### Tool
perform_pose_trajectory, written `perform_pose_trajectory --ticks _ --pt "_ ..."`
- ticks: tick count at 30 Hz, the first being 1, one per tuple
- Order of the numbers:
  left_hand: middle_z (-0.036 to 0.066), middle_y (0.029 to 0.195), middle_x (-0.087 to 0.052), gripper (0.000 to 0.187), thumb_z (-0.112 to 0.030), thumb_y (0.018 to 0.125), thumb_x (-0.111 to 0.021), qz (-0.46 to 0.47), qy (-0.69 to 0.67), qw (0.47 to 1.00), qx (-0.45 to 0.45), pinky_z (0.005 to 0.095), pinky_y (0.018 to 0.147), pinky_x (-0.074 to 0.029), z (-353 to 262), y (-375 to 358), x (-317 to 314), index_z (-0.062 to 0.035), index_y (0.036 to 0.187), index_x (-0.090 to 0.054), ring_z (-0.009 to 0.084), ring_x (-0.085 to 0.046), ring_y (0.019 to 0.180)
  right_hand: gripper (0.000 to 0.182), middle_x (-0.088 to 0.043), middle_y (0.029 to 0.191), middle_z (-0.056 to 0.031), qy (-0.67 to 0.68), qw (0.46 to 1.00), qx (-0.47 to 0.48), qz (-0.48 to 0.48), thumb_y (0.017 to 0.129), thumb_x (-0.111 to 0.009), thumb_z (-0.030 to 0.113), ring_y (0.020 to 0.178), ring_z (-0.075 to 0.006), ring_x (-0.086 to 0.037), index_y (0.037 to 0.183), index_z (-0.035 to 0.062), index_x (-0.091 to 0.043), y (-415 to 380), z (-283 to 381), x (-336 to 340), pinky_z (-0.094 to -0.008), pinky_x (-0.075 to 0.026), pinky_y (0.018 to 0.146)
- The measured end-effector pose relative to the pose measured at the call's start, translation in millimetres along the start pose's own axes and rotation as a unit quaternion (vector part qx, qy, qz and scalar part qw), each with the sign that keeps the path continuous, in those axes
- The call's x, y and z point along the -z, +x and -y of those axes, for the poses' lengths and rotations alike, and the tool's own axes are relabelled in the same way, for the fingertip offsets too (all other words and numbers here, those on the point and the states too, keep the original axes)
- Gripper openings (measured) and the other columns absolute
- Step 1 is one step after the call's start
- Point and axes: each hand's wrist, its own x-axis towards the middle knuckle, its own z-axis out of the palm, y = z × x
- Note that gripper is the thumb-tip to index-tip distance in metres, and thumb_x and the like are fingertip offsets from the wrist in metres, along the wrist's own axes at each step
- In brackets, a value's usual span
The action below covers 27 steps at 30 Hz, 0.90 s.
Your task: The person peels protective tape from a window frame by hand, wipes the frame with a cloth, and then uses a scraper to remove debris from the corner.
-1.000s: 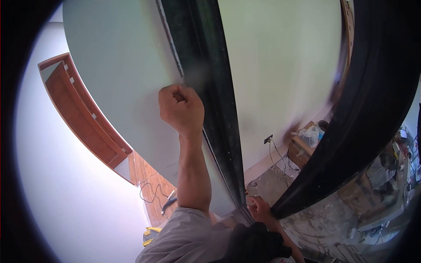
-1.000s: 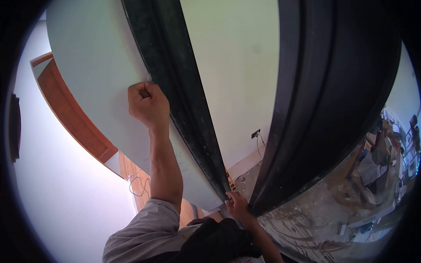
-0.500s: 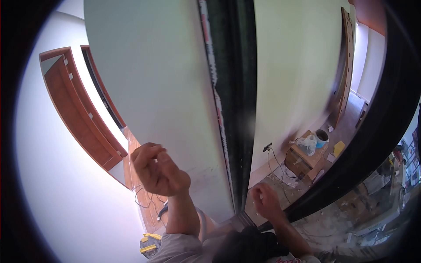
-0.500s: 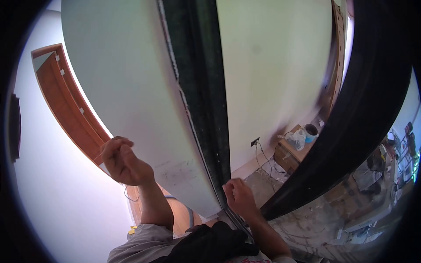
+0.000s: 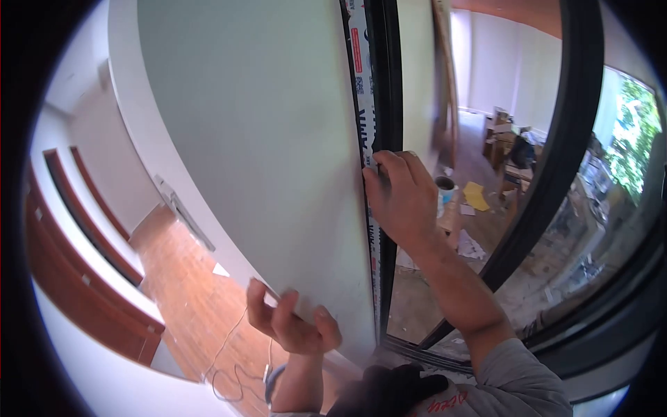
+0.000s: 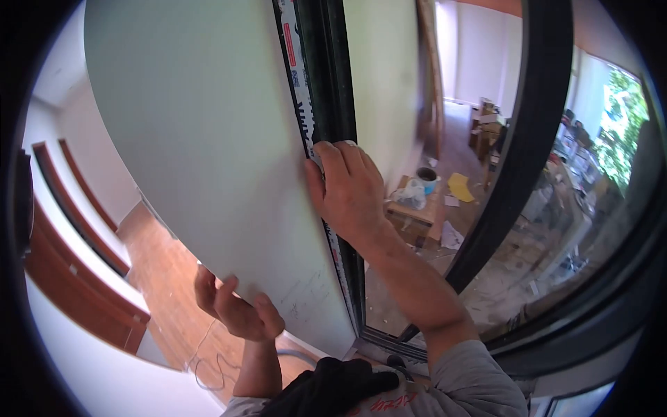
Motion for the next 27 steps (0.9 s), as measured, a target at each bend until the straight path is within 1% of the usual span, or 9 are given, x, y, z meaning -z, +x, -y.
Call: perform_pose_trajectory --ticks 4,5,7,10,12,13,14,17,27 --pt "0.021 0.135 -0.027 0.035 -0.02 0.08 -0.056 0.059 -0.055 0.996 0.028 0.0503 0.102 -0.027 -1 -18 7 -0.0089 0.113 -0.049 0.0366 -0.028 0.128 0.016 -0.058 0.077 -0.0109 -0.071 0.996 -0.061 0.0 0.079 -0.069 0.01 0.068 -0.0276 -0.06 0.086 0.0035 -0.056 4 19 -2 -0.0365 -0.05 0.058" --pt "0.025 0.139 -0.027 0.033 -0.014 0.075 -0.053 0.056 -0.054 0.997 0.008 0.0527 0.105 -0.027 1 -21 7 -0.0027 0.106 -0.052 0.042 -0.027 0.131 0.015 -0.059 0.075 -0.0115 -0.105 0.99 -0.095 0.029 0.081 -0.068 0.012 0.065 -0.0288 -0.061 0.083 0.0032 -0.057 7 26 1 -0.037 -0.049 0.057" --pt "0.025 0.139 -0.026 0.033 -0.014 0.075 -0.053 0.064 -0.066 0.996 -0.003 0.0531 0.106 -0.025 4 -23 8 -0.0031 0.105 -0.052 0.042 -0.026 0.132 0.015 -0.06 0.073 -0.0121 -0.15 0.978 -0.133 0.054 0.082 -0.068 0.013 0.062 -0.0299 -0.061 0.08 0.0029 -0.057 13 34 2 -0.0374 -0.049 0.056" --pt "0.026 0.139 -0.025 0.031 -0.014 0.074 -0.054 0.077 -0.079 0.994 -0.02 0.0536 0.107 -0.023 6 -26 10 -0.004 0.103 -0.053 0.0421 -0.023 0.132 0.021 -0.059 0.068 -0.0113 -0.225 0.964 -0.121 0.071 0.083 -0.066 0.016 0.059 -0.0304 -0.061 0.071 0.0039 -0.055 24 34 2 -0.0384 -0.048 0.053" --pt "0.026 0.139 -0.025 0.03 -0.013 0.074 -0.054 0.084 -0.087 0.992 -0.028 0.0538 0.107 -0.022 8 -30 12 -0.0044 0.103 -0.054 0.0421 -0.022 0.133 0.021 -0.057 0.064 -0.0104 -0.24 0.964 -0.056 0.097 0.08 -0.066 0.012 0.057 -0.0296 -0.06 0.067 0.0037 -0.053 29 32 4 -0.0388 -0.048 0.051" --pt "0.022 0.138 -0.027 0.026 -0.016 0.075 -0.056 0.098 -0.078 0.992 -0.02 0.0524 0.105 -0.025 9 -34 12 -0.0087 0.1 -0.056 0.0402 -0.023 0.13 0.021 -0.057 0.064 -0.0104 -0.247 0.963 -0.057 0.094 0.08 -0.066 0.012 0.057 -0.0296 -0.06 0.067 0.0037 -0.053 31 30 3 -0.0388 -0.048 0.051" --pt "0.018 0.136 -0.028 0.023 -0.019 0.076 -0.057 0.111 -0.068 0.991 -0.01 0.051 0.102 -0.029 11 -35 13 -0.013 0.098 -0.058 0.0383 -0.023 0.128 0.019 -0.056 0.063 -0.0104 -0.23 0.968 -0.036 0.098 0.078 -0.066 0.01 0.056 -0.0296 -0.059 0.066 0.0036 -0.053 32 26 1 -0.0386 -0.048 0.05" --pt "0.018 0.134 -0.032 0.021 -0.017 0.073 -0.058 0.093 -0.078 0.992 -0.023 0.0496 0.099 -0.033 17 -35 11 -0.014 0.093 -0.06 0.0391 -0.027 0.125 0.017 -0.056 0.062 -0.0106 -0.194 0.975 -0.003 0.107 0.076 -0.065 0.007 0.054 -0.0292 -0.059 0.064 0.0033 -0.053 36 19 3 -0.0389 -0.048 0.049" --pt "0.015 0.131 -0.038 0.024 -0.011 0.067 -0.06 0.053 -0.061 0.996 -0.037 0.0486 0.094 -0.036 21 -44 1 -0.0183 0.089 -0.061 0.038 -0.035 0.118 0.02 -0.053 0.06 -0.0113 -0.1 0.979 0.103 0.143 0.077 -0.064 0.007 0.051 -0.03 -0.056 0.064 0.0022 -0.05 37 3 11 -0.039 -0.045 0.046"
